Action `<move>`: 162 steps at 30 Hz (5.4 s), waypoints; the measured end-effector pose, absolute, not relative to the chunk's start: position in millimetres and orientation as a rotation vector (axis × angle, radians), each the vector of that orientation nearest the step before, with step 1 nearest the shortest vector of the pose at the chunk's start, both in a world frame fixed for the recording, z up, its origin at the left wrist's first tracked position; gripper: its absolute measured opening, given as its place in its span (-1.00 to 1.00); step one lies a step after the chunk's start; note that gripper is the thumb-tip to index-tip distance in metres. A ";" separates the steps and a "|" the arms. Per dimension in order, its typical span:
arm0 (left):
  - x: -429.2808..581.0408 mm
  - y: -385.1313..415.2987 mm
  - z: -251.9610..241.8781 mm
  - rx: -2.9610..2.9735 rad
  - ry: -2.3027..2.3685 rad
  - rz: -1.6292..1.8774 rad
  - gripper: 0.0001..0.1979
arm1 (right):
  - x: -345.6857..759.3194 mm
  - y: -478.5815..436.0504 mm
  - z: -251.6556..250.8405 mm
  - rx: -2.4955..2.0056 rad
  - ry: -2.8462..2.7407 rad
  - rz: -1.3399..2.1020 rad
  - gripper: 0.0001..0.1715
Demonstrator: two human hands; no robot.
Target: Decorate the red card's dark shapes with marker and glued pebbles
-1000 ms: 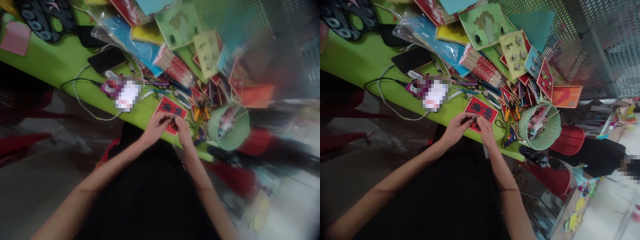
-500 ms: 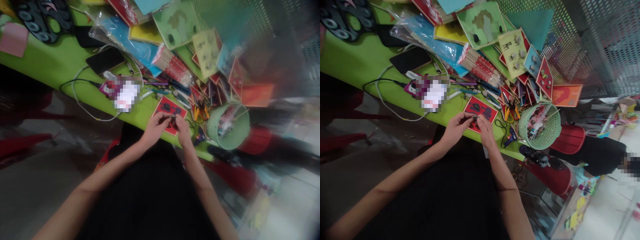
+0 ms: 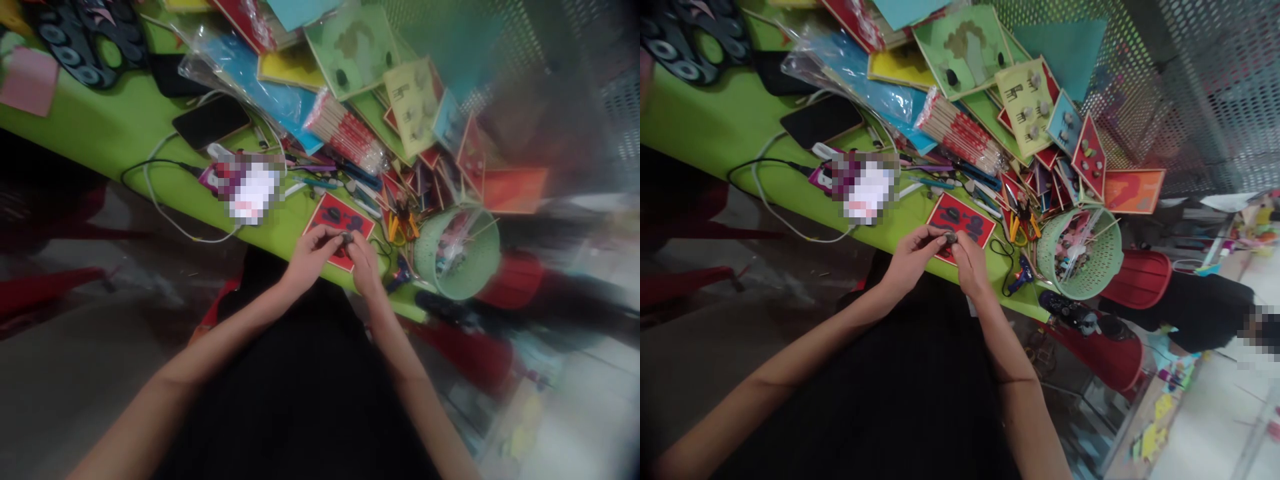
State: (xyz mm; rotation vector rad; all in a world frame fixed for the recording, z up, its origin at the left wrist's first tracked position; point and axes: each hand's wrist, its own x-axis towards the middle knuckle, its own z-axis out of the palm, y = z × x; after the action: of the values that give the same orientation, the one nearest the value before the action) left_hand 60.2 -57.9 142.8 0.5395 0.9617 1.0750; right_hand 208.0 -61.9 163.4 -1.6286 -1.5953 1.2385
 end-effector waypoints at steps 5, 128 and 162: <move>61.3 -58.6 144.6 0.617 0.975 1.110 -0.82 | 205.0 -58.6 167.2 -1.667 -1.614 1.180 -0.54; 53.5 -55.9 122.6 0.619 0.953 0.914 -0.83 | 213.2 -70.4 158.0 -1.771 -1.437 1.096 -0.71; 46.4 -76.0 137.5 0.291 0.754 0.758 -0.57 | 221.0 -91.7 185.5 -1.592 -1.483 1.087 -0.83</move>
State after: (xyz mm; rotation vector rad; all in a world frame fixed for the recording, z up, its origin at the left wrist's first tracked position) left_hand 46.4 -76.0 137.5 0.2906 0.7544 0.7581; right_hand 221.0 -91.7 185.5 -1.5924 -1.4831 1.0871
